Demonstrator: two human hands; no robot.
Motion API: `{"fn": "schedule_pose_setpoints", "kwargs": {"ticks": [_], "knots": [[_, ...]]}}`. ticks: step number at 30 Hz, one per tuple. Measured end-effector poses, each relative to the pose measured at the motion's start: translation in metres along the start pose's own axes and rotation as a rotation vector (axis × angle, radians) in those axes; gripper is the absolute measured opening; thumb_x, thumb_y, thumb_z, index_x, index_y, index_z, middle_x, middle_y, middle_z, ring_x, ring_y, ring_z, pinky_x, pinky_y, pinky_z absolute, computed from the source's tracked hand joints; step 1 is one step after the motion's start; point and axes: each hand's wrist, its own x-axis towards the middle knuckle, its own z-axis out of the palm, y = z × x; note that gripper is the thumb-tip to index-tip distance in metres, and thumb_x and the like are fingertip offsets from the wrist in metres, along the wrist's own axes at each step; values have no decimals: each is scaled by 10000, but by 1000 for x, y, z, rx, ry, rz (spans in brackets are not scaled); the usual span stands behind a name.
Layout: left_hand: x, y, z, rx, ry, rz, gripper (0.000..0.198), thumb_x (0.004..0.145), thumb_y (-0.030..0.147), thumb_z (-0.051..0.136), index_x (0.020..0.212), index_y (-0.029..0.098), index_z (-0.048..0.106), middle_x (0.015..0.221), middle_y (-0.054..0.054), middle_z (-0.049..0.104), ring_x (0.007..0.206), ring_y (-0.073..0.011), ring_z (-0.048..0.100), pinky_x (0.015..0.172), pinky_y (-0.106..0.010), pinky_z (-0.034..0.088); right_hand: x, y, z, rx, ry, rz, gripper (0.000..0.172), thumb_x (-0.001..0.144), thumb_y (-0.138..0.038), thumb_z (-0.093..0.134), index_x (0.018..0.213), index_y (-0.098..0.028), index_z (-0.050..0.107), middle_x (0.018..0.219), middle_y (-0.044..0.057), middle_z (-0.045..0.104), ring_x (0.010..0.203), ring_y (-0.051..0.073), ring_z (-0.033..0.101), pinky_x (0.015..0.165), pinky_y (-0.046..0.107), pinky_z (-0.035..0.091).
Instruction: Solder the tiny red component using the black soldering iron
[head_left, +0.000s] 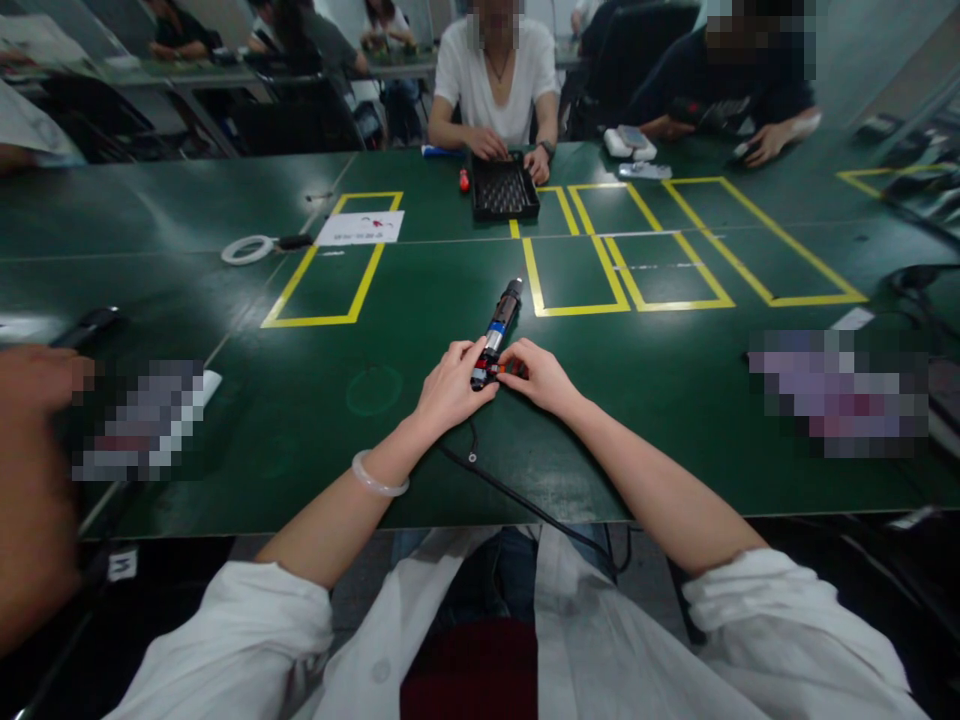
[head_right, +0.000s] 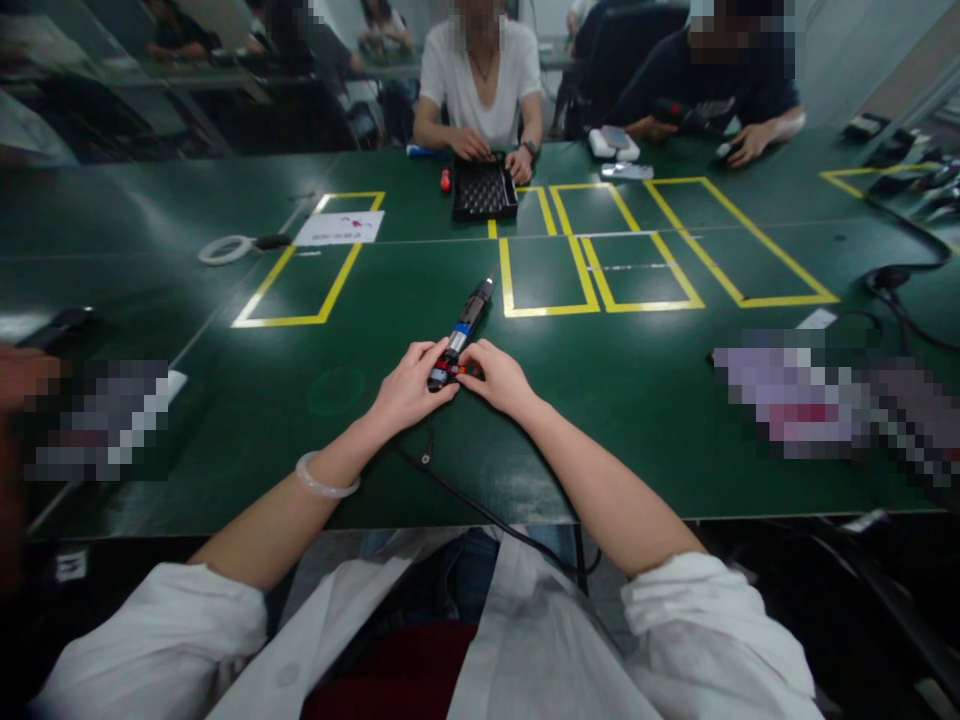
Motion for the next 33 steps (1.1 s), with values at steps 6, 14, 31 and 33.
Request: {"fn": "schedule_pose_setpoints", "kwargs": {"ticks": [6,14,31,33], "knots": [[1,0,1,17,-2,-8,734,849,438,622,1514,237,383,1375,-108,483,1190,-287,564,906,-383,529,-1,-4,-2,-51,-23,-55,88,895,-222,611,978,-194,622,959,49,592,799,172,561,742,290,446],[4,2,2,105,17,16,723,862,461,604,1513,238,381,1320,-123,495,1119,-291,578,876,-381,518,-3,-9,-5,-39,-50,-63,143,911,-228,579,990,-199,694,944,51,597,779,164,578,736,287,454],[11,10,4,211,42,-23,664,940,494,501,1515,183,386,1202,-155,525,1049,-309,552,846,-400,474,-2,-3,-3,143,34,-4,208,940,-310,557,1079,-198,664,936,52,631,770,165,576,767,313,475],[11,11,4,216,47,-19,663,944,509,494,1509,177,392,1193,-156,528,1051,-309,548,842,-396,469,-2,0,-4,176,46,36,214,934,-318,561,1086,-202,659,923,45,645,755,161,572,749,308,476]]}}
